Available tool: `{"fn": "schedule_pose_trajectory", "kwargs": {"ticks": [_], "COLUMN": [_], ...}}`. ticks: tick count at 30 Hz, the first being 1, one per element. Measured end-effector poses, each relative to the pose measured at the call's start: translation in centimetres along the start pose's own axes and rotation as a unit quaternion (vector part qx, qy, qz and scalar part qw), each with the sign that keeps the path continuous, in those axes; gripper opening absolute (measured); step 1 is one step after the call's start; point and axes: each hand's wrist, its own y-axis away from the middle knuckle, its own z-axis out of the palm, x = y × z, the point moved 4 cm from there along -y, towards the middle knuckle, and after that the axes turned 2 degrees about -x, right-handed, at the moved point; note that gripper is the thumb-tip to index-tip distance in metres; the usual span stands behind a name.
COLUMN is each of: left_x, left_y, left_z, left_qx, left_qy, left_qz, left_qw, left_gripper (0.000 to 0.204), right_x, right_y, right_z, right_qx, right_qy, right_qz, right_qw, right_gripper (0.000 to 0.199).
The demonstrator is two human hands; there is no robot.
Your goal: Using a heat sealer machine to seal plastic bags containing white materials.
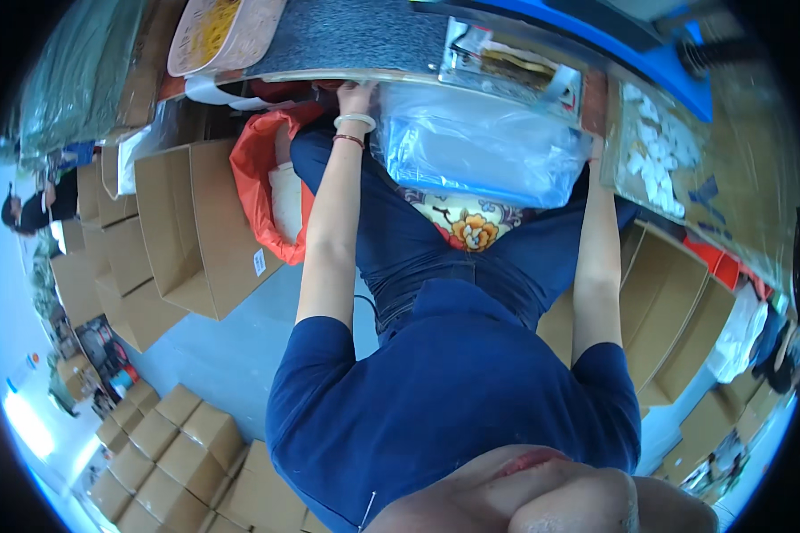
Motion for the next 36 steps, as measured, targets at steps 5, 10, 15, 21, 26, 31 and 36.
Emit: {"fn": "schedule_pose_trajectory", "kwargs": {"ticks": [5, 10, 15, 21, 26, 31, 36], "left_x": [-0.2, 1.0, 2.4, 3.2, 1.8, -3.5, -7.1], "left_y": [-0.7, -1.7, -0.7, -0.3, -2.5, -4.5, -7.6], "left_z": [0.5, 1.3, 3.1, 2.9, 1.9, 3.2, 3.1], "left_qx": [0.044, -0.023, -0.199, -0.222, -0.198, -0.188, -0.197], "left_qy": [-0.222, -0.408, -0.825, -0.738, -0.548, -0.632, -0.716], "left_qz": [0.112, 0.134, 0.074, 0.067, 0.176, 0.121, 0.085], "left_qw": [0.968, 0.903, 0.524, 0.633, 0.793, 0.742, 0.664], "left_gripper": [0.027, 0.032, 0.04, 0.035, 0.023, 0.03, 0.039], "right_x": [-1.9, -3.7, -5.8, -5.1, -4.5, -3.5, 0.0], "right_y": [-0.6, -0.6, 2.3, 6.6, 8.0, 8.4, 6.8], "right_z": [4.1, 6.7, 6.6, 4.8, 4.0, 2.8, 0.2], "right_qx": [-0.068, -0.06, 0.037, 0.045, 0.052, 0.051, 0.047], "right_qy": [-0.092, 0.001, 0.183, 0.187, 0.19, 0.208, 0.243], "right_qz": [0.017, -0.071, -0.169, -0.108, -0.074, -0.06, -0.036], "right_qw": [0.993, 0.996, 0.968, 0.975, 0.978, 0.975, 0.968], "right_gripper": [0.048, 0.048, 0.047, 0.044, 0.042, 0.04, 0.038]}}
